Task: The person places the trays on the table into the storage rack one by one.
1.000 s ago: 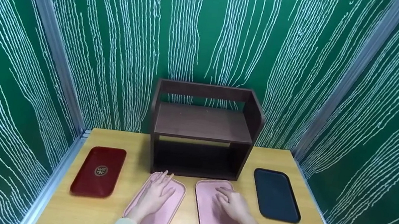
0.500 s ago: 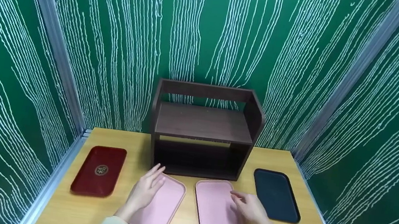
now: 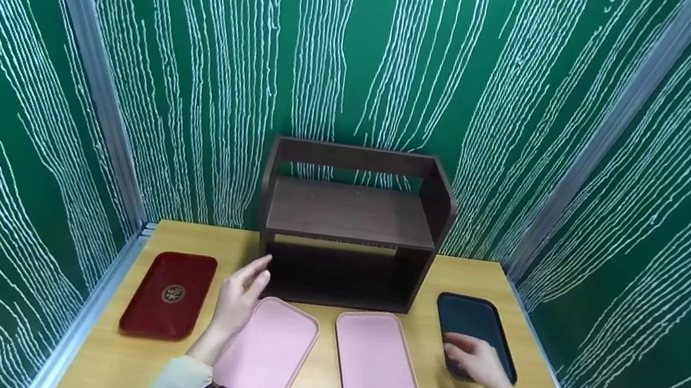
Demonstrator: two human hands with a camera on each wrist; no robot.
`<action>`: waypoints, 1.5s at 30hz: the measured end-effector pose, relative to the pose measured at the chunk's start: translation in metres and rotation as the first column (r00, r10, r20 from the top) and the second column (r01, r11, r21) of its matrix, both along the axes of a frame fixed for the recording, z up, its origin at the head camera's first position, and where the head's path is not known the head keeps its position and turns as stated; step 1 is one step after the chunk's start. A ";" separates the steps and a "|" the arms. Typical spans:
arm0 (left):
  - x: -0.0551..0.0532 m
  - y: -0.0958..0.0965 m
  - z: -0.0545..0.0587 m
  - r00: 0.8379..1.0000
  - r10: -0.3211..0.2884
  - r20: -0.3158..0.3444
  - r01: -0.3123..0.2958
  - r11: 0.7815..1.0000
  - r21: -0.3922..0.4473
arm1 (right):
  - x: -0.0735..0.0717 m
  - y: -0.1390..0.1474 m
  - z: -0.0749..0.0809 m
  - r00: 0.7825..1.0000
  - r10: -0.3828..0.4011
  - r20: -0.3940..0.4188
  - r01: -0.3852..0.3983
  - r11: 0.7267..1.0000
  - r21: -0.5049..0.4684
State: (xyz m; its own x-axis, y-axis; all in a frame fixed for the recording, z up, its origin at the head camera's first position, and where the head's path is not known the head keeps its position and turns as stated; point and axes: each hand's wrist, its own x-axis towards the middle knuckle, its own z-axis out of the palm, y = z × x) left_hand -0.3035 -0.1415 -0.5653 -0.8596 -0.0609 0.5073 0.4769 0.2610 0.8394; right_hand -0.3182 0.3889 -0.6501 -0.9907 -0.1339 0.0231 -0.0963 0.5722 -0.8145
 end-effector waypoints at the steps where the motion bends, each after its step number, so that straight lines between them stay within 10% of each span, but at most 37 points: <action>1: -0.002 0.000 0.004 1.000 -0.001 -0.005 0.001 0.999 0.038 | 0.000 0.007 -0.001 1.000 -0.018 0.012 0.019 1.000 -0.022; 16: -0.025 0.007 0.050 0.987 0.147 -0.066 -0.120 0.943 0.310 | 0.015 0.069 -0.017 0.959 -0.242 0.146 0.265 0.951 -0.159; 31: -0.078 0.011 0.070 0.948 0.317 0.002 -0.288 0.859 0.424 | 0.012 0.097 -0.032 0.924 -0.368 0.108 0.381 0.909 -0.169; 45: -0.099 0.014 0.088 0.962 0.272 0.002 -0.248 0.874 0.417 | 0.011 0.113 -0.032 0.907 -0.414 0.079 0.420 0.901 -0.104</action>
State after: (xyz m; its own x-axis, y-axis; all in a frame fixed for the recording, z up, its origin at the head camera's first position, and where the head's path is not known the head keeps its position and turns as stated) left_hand -0.4024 -0.1273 -0.4772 -0.7552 -0.4909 0.4344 0.4883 0.0208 0.8724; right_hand -0.3067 0.5022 -0.6823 -0.9555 0.2922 -0.0412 0.1758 0.4517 -0.8747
